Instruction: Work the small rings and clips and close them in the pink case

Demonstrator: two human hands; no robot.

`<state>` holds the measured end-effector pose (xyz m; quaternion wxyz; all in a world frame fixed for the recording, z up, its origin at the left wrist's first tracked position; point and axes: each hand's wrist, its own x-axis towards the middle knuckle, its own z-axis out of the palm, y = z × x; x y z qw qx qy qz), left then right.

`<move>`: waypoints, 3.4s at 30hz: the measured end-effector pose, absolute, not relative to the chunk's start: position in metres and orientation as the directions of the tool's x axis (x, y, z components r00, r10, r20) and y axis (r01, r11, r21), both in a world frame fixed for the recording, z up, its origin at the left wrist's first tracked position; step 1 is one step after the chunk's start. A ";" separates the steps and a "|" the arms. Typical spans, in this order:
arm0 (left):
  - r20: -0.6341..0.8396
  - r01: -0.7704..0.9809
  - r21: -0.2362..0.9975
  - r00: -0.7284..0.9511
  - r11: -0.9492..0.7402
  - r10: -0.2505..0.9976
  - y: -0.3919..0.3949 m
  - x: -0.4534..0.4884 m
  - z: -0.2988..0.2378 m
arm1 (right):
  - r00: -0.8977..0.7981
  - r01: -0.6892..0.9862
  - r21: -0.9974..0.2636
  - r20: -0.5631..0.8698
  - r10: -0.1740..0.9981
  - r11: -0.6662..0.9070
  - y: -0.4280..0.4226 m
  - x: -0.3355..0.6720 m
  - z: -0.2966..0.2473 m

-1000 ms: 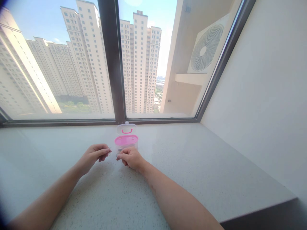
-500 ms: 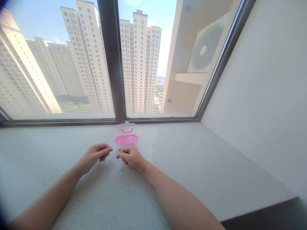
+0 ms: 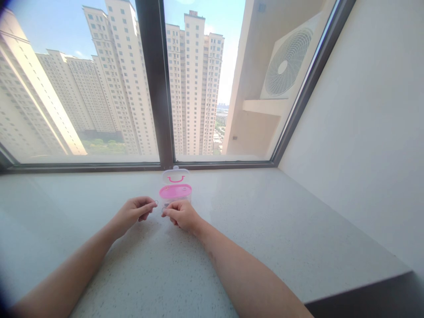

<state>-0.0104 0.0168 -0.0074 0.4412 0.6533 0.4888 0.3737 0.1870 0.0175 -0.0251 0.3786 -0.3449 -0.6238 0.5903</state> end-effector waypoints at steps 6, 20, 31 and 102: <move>0.054 0.347 0.927 0.250 -0.141 0.967 0.017 -0.010 -0.006 | -0.477 0.003 -0.998 0.051 0.877 0.060 0.017 0.188 -0.025; 0.046 0.352 0.926 0.254 -0.137 0.966 0.018 -0.010 -0.008 | -0.483 0.019 -0.997 0.052 0.874 0.070 0.017 0.188 -0.026; 0.045 0.356 0.925 0.242 -0.132 0.969 0.015 -0.008 -0.004 | -0.489 0.032 -0.996 0.054 0.871 0.079 0.018 0.188 -0.027; 0.045 0.362 0.922 0.242 -0.134 0.969 0.013 -0.006 0.000 | -0.508 -0.006 -0.996 0.080 0.858 0.089 0.018 0.190 -0.027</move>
